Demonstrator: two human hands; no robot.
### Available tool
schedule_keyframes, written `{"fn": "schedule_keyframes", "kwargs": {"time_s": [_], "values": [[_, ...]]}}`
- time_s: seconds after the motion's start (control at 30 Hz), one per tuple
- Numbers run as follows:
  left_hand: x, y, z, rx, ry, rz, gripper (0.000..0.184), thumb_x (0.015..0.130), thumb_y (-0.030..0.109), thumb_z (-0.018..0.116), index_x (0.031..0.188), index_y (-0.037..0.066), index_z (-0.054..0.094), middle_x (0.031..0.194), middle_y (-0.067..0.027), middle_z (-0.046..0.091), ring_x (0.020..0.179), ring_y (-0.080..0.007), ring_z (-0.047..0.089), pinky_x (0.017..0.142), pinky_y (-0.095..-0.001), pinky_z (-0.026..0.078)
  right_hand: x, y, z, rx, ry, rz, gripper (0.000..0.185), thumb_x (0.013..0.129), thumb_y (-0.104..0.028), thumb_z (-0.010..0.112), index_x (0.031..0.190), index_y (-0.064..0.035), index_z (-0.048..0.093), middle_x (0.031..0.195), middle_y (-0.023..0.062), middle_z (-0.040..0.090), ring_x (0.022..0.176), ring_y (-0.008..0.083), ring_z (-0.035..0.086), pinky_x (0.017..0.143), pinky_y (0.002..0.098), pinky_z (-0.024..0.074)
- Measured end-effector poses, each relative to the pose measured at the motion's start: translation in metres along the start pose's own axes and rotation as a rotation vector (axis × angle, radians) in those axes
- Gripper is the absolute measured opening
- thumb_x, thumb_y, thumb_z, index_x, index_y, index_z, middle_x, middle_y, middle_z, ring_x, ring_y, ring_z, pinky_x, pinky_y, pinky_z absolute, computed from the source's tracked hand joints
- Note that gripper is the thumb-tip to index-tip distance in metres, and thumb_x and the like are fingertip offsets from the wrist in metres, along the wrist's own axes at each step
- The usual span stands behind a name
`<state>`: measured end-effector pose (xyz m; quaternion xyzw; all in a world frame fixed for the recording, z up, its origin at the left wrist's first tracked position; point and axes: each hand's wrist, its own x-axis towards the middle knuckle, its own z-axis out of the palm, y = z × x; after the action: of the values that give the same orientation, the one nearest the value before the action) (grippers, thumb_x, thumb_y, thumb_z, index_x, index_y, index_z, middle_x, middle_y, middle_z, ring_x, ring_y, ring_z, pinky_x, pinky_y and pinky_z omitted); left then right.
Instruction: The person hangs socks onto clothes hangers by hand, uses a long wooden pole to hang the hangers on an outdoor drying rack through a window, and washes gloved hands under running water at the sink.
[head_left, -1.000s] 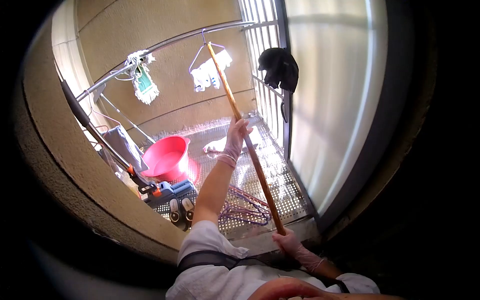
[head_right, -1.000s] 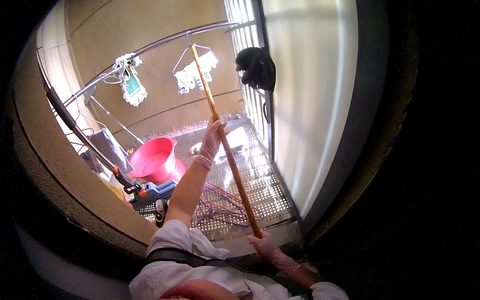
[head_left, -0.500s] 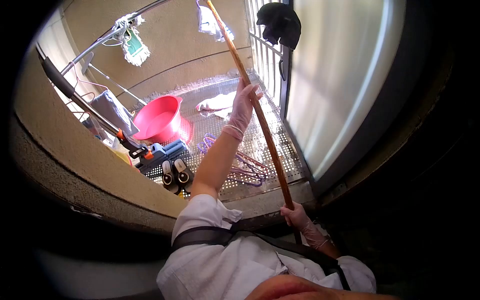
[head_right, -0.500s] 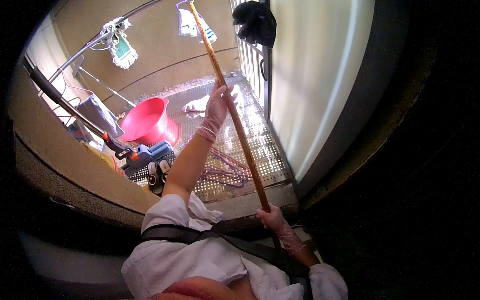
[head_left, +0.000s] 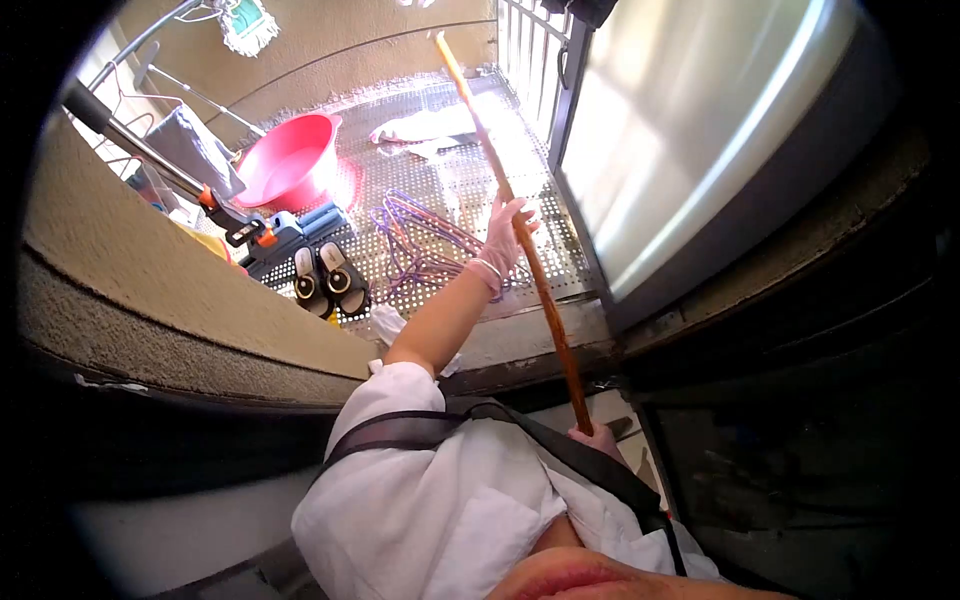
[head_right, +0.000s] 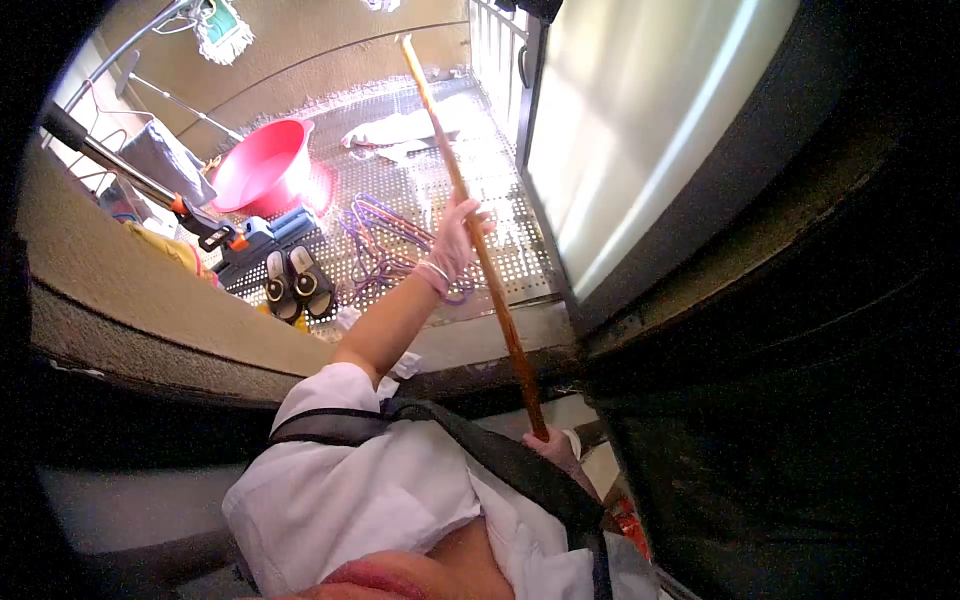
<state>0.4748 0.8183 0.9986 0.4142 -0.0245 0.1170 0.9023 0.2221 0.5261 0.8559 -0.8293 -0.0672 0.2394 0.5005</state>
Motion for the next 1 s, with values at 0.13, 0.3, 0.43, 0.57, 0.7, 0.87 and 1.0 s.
{"fn": "schedule_keyframes", "kwargs": {"time_s": [0.13, 0.3, 0.43, 0.57, 0.7, 0.87, 1.0], "values": [[0.018, -0.014, -0.061, 0.104, 0.167, -0.243, 0.055, 0.081, 0.017, 0.055, 0.127, 0.007, 0.027, 0.107, -0.0144, 0.044, 0.086, -0.0253, 0.054, 0.060, -0.0352, 0.054, -0.019, -0.051, -0.001, -0.004, 0.023, 0.045, 0.027, 0.084, -0.027, 0.057, 0.099, -0.0042, 0.055, 0.071, 0.0031, 0.059, 0.066, 0.0127, 0.057, 0.061, 0.0290, 0.0454], [0.032, -0.043, -0.102, 0.450, 0.287, -0.212, 0.027, 0.083, 0.012, 0.051, 0.103, 0.002, 0.034, 0.077, -0.0133, 0.049, 0.059, -0.0251, 0.055, 0.052, -0.0375, 0.051, -0.051, -0.092, -0.006, 0.029, 0.026, 0.003, 0.033, 0.085, -0.027, 0.056, 0.108, -0.0035, 0.052, 0.068, 0.0030, 0.056, 0.060, 0.0107, 0.054, 0.055, 0.0265, 0.0441], [-0.069, -0.055, -0.014, 0.264, 0.190, -0.717, 0.018, 0.090, 0.017, 0.041, 0.088, 0.000, 0.040, 0.079, -0.0156, 0.050, 0.085, -0.0321, 0.057, 0.084, -0.0451, 0.050, -0.129, -0.084, -0.049, 0.005, 0.131, 0.298, 0.037, 0.083, -0.024, 0.056, 0.115, -0.0041, 0.051, 0.065, 0.0023, 0.052, 0.057, 0.0105, 0.050, 0.054, 0.0276, 0.0435], [-0.156, -0.115, 0.036, 0.066, 0.045, -0.991, 0.040, 0.088, 0.045, 0.043, 0.088, 0.005, 0.046, 0.087, -0.0166, 0.056, 0.088, -0.0340, 0.057, 0.082, -0.0502, 0.045, -0.204, -0.024, -0.090, -0.007, 0.167, 0.484, 0.030, 0.083, -0.023, 0.062, 0.104, -0.0025, 0.061, 0.069, -0.0005, 0.055, 0.058, 0.0062, 0.050, 0.053, 0.0214, 0.0389], [-0.206, -0.096, 0.063, 0.139, 0.050, -1.010, 0.036, 0.085, 0.039, 0.044, 0.090, 0.003, 0.048, 0.089, -0.0150, 0.058, 0.085, -0.0304, 0.058, 0.085, -0.0473, 0.043, -0.242, 0.115, -0.086, -0.025, 0.056, 0.688, 0.050, 0.075, -0.035, 0.067, 0.116, -0.0078, 0.055, 0.079, 0.0084, 0.062, 0.077, 0.0184, 0.060, 0.070, 0.0304, 0.0462], [-0.209, -0.022, 0.090, 0.096, 0.102, -0.724, 0.034, 0.089, 0.034, 0.042, 0.096, 0.002, 0.049, 0.081, -0.0134, 0.062, 0.077, -0.0250, 0.061, 0.077, -0.0374, 0.047, -0.214, 0.110, -0.027, 0.048, 0.286, 0.376, 0.045, 0.076, -0.036, 0.068, 0.109, -0.0060, 0.059, 0.078, 0.0074, 0.062, 0.079, 0.0187, 0.059, 0.073, 0.0325, 0.0455], [-0.221, 0.080, 0.143, 0.142, -0.019, 0.015, 0.042, 0.089, 0.019, 0.045, 0.124, -0.003, 0.036, 0.104, -0.0160, 0.058, 0.089, -0.0206, 0.058, 0.071, -0.0284, 0.050, -0.148, 0.054, -0.005, -0.106, 0.175, -0.018, 0.032, 0.080, -0.034, 0.065, 0.091, -0.0035, 0.065, 0.068, 0.0021, 0.060, 0.064, 0.0139, 0.057, 0.061, 0.0307, 0.0452]]}}
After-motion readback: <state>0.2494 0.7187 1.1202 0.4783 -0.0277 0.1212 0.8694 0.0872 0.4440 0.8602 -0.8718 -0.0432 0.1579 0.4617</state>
